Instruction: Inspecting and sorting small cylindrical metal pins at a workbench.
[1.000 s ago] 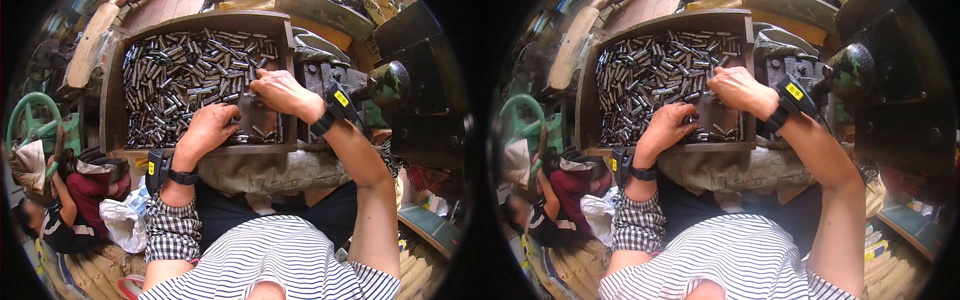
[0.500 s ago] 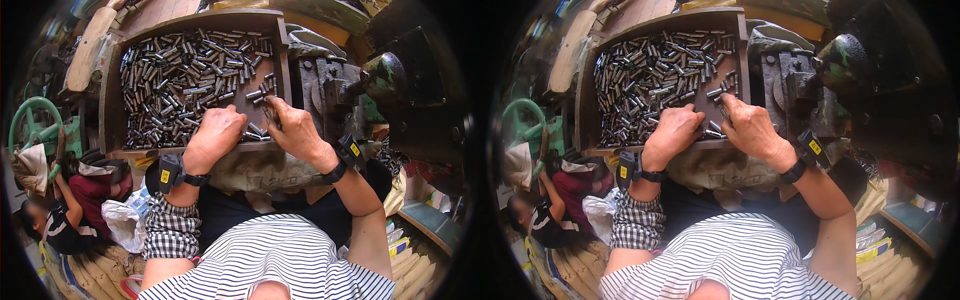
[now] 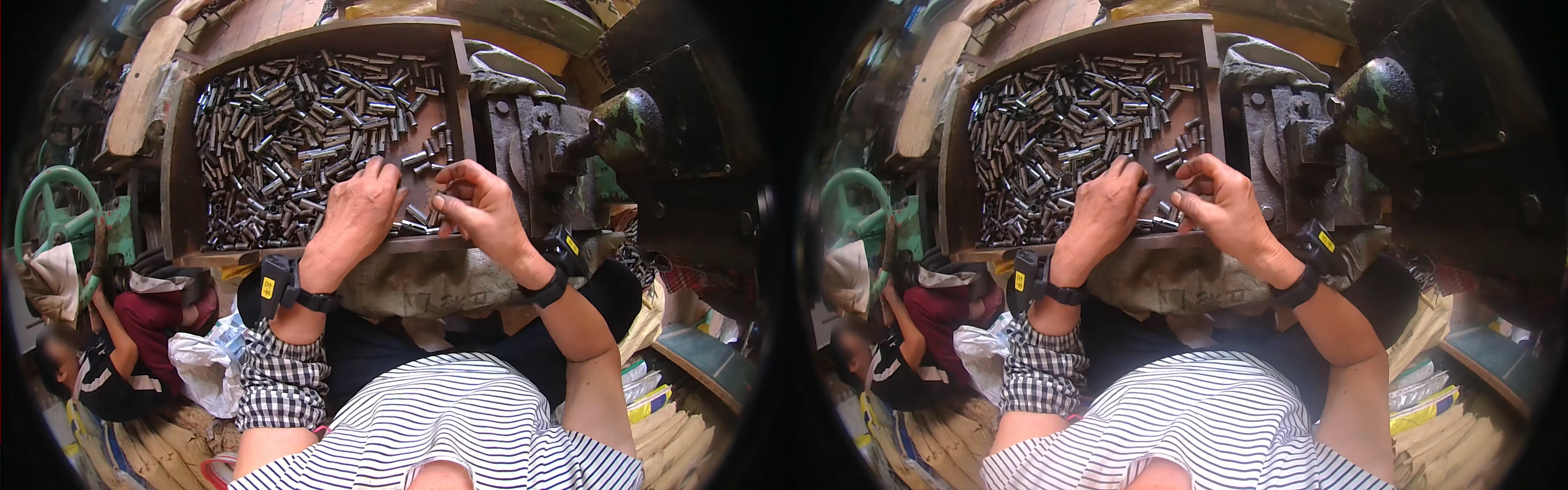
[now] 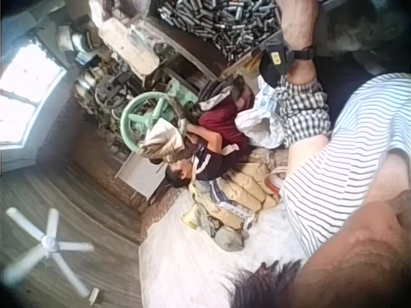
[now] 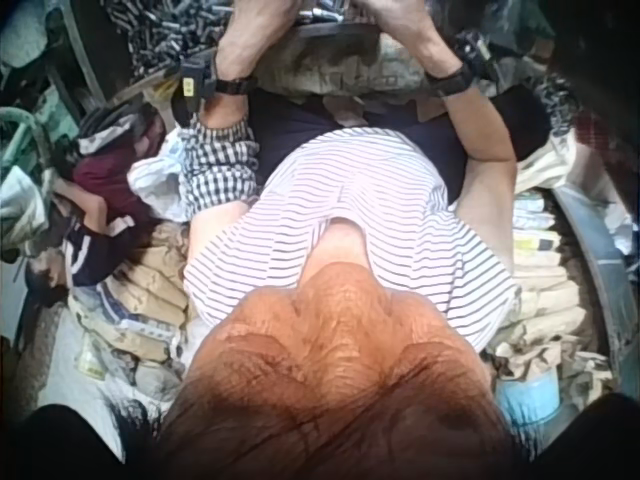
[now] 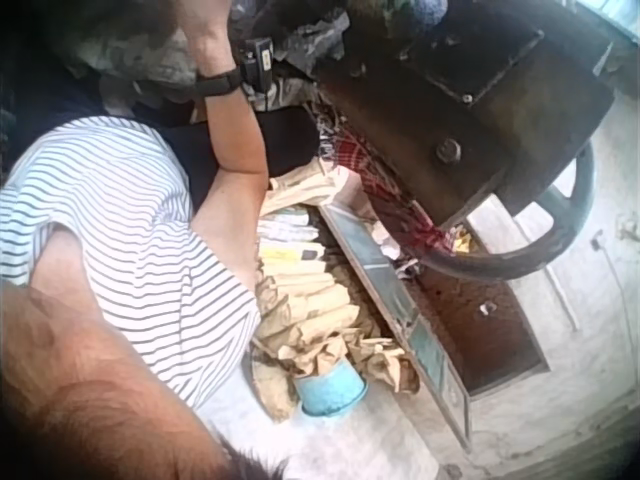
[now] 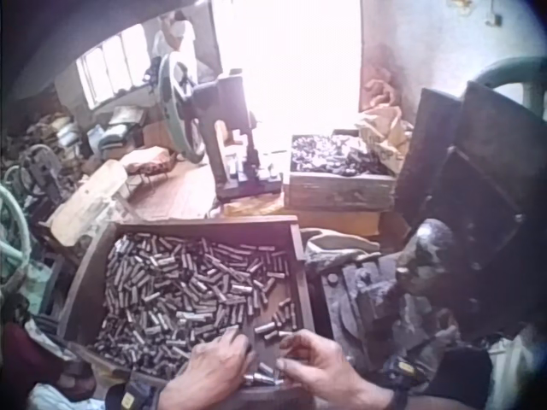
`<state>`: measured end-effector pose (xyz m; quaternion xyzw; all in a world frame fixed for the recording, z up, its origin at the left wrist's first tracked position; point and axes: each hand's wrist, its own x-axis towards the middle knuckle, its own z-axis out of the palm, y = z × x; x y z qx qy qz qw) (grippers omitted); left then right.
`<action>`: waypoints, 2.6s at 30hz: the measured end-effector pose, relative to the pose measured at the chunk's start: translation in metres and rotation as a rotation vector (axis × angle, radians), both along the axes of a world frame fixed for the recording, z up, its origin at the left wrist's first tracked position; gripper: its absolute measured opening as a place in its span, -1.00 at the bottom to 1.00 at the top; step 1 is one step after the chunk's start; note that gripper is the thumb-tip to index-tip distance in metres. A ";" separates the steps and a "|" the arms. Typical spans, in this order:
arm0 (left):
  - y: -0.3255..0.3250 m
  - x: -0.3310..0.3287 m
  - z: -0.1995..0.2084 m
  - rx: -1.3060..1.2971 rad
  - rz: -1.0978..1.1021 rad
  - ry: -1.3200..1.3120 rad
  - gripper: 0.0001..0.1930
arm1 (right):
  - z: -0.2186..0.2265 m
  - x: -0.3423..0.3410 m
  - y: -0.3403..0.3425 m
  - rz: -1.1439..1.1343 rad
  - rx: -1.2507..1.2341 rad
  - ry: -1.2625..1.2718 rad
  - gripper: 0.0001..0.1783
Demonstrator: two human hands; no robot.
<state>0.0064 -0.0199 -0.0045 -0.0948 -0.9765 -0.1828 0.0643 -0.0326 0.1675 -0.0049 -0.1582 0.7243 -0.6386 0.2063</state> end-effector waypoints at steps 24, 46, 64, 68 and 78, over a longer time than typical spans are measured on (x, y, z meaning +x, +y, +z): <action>0.005 -0.001 -0.009 1.705 0.280 -0.623 -0.85 | -0.008 -0.008 -0.001 -0.176 -0.382 -0.355 -0.86; 0.014 0.001 -0.010 1.631 0.290 -0.560 -0.82 | -0.009 -0.001 -0.004 -0.175 -0.401 -0.269 -0.85; 0.013 0.008 0.007 1.546 0.145 -0.619 -0.84 | 0.003 -0.012 0.007 0.115 -0.426 -0.612 -0.84; 0.004 0.009 0.002 1.636 0.133 -0.583 -0.85 | 0.008 -0.014 0.000 0.051 -0.396 -0.557 -0.80; -0.004 0.012 0.006 1.334 0.020 -0.674 -0.79 | 0.006 -0.010 -0.003 0.152 -0.310 -0.466 -0.85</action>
